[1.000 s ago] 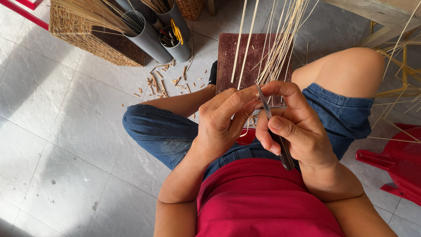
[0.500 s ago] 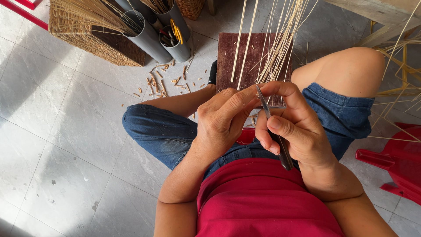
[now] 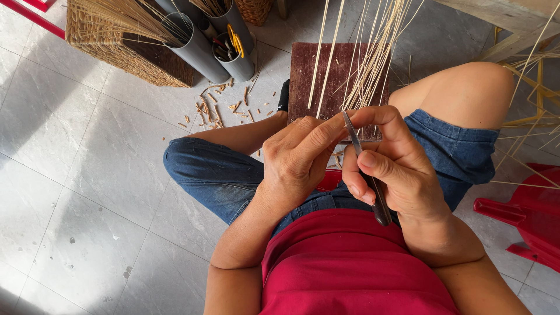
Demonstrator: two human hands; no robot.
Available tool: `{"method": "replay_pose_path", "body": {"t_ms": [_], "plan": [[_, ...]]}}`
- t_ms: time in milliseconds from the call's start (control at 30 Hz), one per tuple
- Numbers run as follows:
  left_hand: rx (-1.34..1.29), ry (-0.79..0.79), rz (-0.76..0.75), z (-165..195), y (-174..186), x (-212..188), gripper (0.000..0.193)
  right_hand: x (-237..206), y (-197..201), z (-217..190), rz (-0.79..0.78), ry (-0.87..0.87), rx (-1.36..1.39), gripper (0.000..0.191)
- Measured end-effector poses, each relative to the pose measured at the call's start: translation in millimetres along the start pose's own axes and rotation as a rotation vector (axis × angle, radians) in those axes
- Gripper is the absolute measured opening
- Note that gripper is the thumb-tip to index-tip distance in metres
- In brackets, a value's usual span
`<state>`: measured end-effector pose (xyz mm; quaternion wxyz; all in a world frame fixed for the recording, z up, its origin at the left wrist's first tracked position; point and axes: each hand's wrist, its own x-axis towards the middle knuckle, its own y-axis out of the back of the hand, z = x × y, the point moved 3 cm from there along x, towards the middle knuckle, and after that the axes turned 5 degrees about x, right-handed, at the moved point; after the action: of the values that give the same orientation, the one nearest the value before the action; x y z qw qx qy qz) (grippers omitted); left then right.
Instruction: The person sits cross-legged and uses a small knife to sharpen the ends of thin bamboo sticks. They hold each stick with the left hand and shave the tip with the right hand, then place the finished stick into a bundle on a wooden block.
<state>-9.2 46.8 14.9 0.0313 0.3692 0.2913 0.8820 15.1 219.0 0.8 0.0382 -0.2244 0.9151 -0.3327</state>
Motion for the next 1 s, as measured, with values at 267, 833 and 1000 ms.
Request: {"method": "replay_pose_path", "body": {"t_ms": [267, 833, 1000], "plan": [[-0.120, 0.020, 0.013, 1, 3, 3, 0.037, 2, 2, 1, -0.001, 0.014, -0.042, 0.037], [-0.108, 0.047, 0.021, -2, 0, 5, 0.021, 3, 7, -1, 0.005, -0.017, -0.059, 0.041], [-0.029, 0.067, 0.036, -5, 0, 3, 0.020, 11, 11, 12, -0.021, -0.066, -0.027, 0.038]]}}
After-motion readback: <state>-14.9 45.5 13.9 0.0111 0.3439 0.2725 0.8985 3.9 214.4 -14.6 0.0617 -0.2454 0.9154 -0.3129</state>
